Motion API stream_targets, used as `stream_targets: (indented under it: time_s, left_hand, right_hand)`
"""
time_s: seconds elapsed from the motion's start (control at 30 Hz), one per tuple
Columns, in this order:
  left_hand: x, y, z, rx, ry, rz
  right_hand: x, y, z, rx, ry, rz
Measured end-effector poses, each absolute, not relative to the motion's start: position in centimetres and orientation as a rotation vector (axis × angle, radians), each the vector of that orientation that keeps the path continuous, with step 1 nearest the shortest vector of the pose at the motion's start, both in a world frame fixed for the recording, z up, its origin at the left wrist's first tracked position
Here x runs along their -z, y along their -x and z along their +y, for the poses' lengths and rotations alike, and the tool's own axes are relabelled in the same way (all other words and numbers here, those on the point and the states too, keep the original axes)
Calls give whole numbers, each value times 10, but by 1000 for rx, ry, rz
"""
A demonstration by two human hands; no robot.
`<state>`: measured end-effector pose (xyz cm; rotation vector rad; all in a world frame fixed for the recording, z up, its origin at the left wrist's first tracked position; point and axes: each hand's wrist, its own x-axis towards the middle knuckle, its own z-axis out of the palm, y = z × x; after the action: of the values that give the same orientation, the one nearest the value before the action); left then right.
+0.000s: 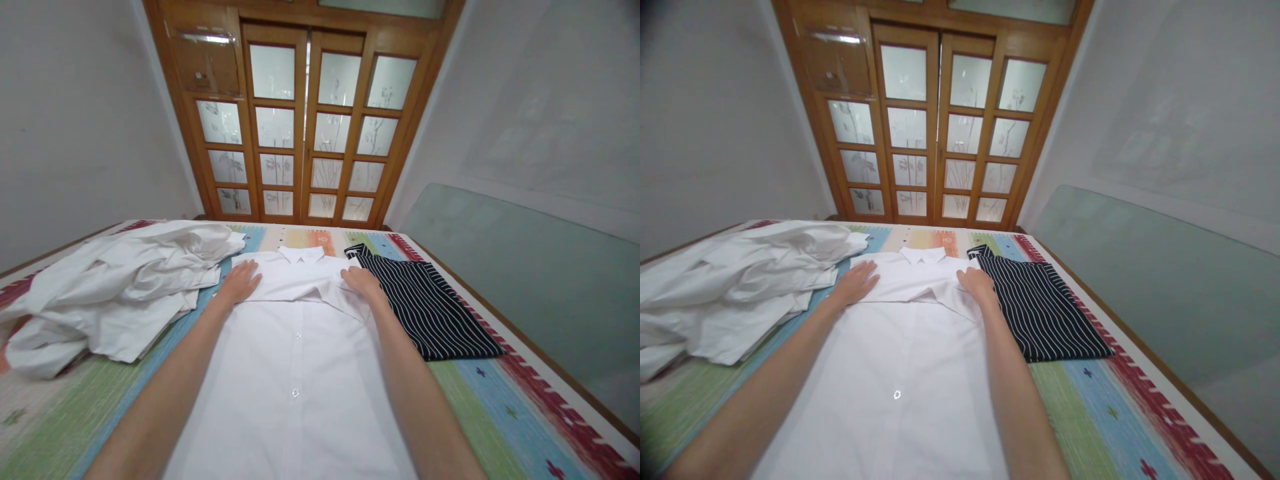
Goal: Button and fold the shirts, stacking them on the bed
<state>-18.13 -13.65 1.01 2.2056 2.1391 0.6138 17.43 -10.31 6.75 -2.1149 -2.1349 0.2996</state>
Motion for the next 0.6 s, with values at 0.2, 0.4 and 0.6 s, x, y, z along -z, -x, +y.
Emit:
stream_targets:
  time_s: [0.2, 0.4, 0.6]
  left_hand:
    - [-9, 181, -133, -509, -2177, 2185]
    - [-6, 185, -125, -527, -2100, 2203]
    - [-3, 191, -121, -667, -2094, 2245]
  right_hand:
    - [-75, -200, -95, -186, 2021, -2101]
    - [-74, -208, -96, -22, 2003, -1781]
    - [-55, -213, -92, -95, 2009, -1714]
